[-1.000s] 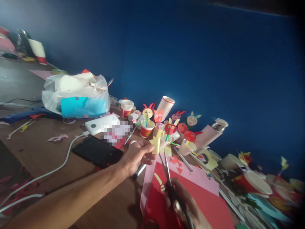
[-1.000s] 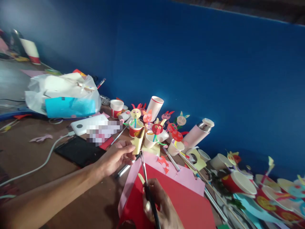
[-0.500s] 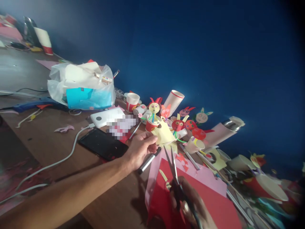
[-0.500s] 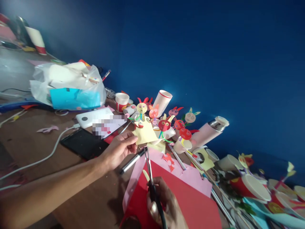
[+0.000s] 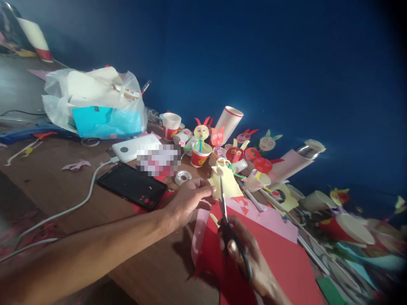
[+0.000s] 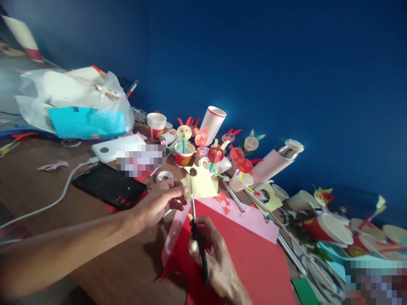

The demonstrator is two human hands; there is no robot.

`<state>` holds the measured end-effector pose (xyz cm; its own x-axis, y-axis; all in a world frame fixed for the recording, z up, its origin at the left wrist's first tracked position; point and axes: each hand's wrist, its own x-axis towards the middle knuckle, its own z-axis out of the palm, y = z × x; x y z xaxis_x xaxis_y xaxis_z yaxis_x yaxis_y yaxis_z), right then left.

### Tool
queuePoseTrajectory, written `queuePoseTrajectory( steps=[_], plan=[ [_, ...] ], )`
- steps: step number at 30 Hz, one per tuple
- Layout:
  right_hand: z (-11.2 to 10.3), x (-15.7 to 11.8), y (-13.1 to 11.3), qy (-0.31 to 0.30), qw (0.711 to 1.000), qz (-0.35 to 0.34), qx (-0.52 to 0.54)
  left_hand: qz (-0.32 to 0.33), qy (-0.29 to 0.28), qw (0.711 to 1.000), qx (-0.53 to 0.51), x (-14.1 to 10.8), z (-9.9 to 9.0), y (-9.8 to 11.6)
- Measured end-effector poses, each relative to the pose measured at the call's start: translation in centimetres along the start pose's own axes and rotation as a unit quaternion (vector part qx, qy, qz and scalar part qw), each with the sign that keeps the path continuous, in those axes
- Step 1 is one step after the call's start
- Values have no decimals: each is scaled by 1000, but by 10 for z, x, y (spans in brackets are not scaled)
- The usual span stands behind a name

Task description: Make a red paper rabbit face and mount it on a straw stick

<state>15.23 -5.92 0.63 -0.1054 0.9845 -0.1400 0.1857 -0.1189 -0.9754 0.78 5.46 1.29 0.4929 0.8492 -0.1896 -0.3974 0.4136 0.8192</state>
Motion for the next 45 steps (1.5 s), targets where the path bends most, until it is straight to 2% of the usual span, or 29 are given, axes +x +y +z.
queuePoseTrajectory(
  steps=[14,28,41,45],
  plan=[
    [1,2,5,5,1000,-4,-24,-16,-14,999,-26,-4,4,-10],
    [2,1,8,22,999,-6,-28,-12,-28,999,-39,-4,4,-9],
    [5,0,7,59,998,5,-9,-16,-25,998,-46,-3,3,-10],
    [6,0,7,50,999,8,13,-16,-20,999,-45,-3,3,-9]
  ],
)
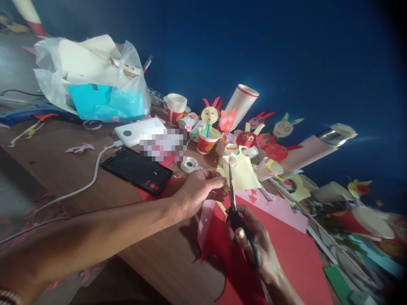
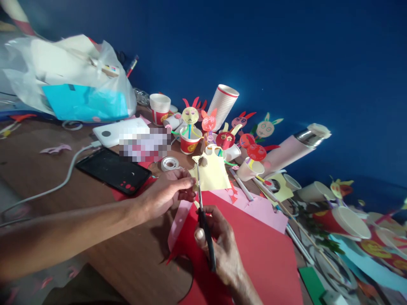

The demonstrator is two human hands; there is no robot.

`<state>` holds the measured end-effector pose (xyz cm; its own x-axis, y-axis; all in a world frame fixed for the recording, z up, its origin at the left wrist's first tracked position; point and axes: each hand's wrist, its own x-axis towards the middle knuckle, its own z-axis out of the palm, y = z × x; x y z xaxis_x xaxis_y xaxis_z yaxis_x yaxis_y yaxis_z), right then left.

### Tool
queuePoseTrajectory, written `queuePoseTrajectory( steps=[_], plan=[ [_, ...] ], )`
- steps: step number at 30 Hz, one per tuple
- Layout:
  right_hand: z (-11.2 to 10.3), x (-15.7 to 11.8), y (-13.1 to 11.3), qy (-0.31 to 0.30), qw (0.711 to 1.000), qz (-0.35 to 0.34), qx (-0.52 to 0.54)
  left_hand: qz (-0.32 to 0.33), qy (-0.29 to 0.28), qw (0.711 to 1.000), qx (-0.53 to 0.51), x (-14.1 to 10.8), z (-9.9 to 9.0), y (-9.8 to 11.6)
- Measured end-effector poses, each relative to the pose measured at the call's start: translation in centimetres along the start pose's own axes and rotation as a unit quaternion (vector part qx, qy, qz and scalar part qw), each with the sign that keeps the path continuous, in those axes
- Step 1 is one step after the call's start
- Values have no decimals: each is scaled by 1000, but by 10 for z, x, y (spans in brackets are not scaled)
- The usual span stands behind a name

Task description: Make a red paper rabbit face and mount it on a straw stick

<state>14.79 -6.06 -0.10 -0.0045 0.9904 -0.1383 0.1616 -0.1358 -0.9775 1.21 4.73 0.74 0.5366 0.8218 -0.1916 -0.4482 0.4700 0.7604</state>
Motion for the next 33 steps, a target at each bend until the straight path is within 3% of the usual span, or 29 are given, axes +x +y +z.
queuePoseTrajectory(
  steps=[33],
  plan=[
    [-2,1,4,-5,1000,20,24,-5,-16,1000,2,0,-1,0]
  ],
)
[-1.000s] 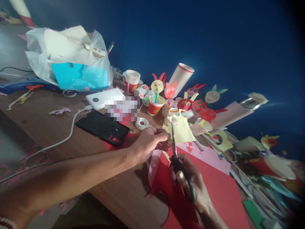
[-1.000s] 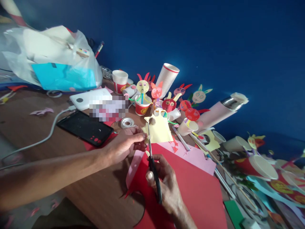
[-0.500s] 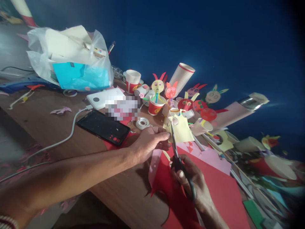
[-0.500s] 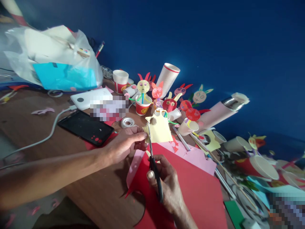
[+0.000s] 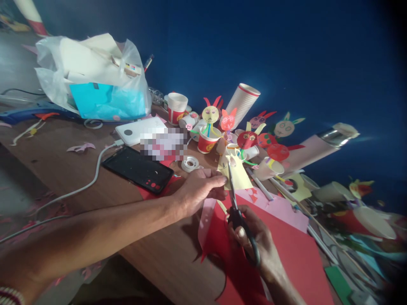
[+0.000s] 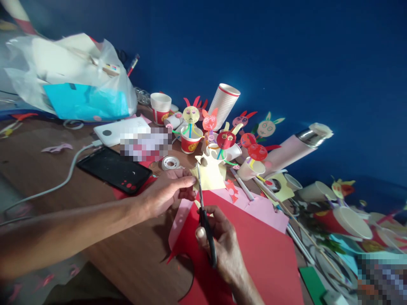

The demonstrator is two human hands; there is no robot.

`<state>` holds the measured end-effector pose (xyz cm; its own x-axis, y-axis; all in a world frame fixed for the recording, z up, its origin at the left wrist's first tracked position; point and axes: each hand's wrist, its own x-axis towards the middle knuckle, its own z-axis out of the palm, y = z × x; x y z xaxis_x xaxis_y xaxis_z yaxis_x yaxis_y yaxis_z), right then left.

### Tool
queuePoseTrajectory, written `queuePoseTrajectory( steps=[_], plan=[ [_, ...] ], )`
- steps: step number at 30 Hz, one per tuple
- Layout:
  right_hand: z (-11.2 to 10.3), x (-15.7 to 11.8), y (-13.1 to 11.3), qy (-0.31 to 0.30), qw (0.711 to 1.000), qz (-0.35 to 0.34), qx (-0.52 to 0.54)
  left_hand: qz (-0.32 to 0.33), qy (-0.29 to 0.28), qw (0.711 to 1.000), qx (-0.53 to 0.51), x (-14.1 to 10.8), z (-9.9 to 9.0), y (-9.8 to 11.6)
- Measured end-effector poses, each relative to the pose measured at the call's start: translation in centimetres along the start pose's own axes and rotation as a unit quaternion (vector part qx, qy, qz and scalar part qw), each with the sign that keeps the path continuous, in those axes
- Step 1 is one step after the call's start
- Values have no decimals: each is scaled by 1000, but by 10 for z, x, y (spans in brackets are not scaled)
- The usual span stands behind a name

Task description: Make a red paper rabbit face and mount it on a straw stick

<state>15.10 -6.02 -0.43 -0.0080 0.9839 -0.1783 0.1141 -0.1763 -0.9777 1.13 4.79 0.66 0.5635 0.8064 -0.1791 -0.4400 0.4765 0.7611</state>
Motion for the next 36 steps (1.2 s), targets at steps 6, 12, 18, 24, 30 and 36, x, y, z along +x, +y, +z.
queuePoseTrajectory(
  steps=[6,12,18,24,30,36],
  plan=[
    [-1,0,1,-1,1000,2,10,-2,-2,1000,8,1,-1,-1],
    [0,-3,-1,8,1000,-12,-6,-8,-7,1000,13,1,-2,-1],
    [0,-2,-1,12,1000,-13,-10,-8,-14,1000,8,0,-1,-1],
    [0,-2,-2,23,999,-6,-35,-16,-10,1000,5,0,-1,-1],
    [1,-2,-3,19,999,0,-35,-24,-9,1000,9,-1,-1,1],
    [0,-1,-4,6,1000,12,-26,-33,-17,999,15,-1,-1,3]
  ],
)
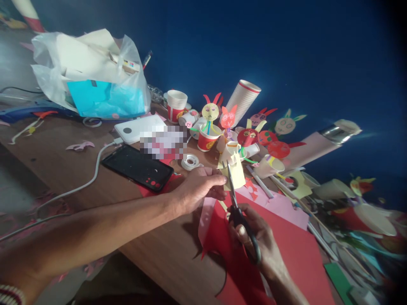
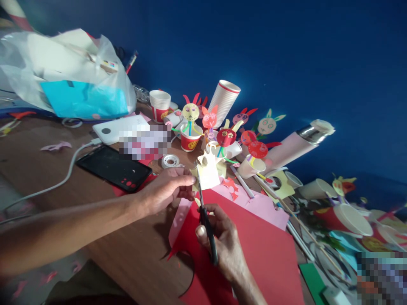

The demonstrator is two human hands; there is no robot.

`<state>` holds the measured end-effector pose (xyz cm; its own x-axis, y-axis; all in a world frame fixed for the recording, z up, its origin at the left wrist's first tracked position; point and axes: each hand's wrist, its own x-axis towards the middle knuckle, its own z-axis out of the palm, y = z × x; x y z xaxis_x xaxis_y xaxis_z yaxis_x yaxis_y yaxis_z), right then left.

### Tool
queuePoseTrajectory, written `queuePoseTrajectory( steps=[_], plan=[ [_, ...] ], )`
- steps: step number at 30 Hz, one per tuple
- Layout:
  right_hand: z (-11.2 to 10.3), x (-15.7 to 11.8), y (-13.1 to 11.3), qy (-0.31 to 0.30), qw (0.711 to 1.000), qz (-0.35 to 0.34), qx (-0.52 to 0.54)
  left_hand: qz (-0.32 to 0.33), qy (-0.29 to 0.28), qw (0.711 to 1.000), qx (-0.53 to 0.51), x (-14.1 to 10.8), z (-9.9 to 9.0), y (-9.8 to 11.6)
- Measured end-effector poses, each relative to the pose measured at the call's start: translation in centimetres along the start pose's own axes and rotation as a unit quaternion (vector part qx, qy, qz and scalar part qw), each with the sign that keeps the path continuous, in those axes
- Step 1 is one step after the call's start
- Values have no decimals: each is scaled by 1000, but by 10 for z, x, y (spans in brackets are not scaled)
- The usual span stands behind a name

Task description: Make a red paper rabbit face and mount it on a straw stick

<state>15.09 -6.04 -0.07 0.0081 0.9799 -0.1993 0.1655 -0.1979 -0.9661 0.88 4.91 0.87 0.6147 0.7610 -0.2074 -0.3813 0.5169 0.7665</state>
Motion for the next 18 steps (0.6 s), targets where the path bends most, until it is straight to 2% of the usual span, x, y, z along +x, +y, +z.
queuePoseTrajectory(
  steps=[4,8,18],
  plan=[
    [-1,-1,-2,-5,1000,-10,-13,-15,6,1000,3,-1,1,1],
    [-2,-2,0,17,999,-26,-33,-20,-2,1000,-2,-1,2,1],
    [-2,-3,0,27,999,-12,-11,-21,-6,999,23,0,-1,0]
  ],
)
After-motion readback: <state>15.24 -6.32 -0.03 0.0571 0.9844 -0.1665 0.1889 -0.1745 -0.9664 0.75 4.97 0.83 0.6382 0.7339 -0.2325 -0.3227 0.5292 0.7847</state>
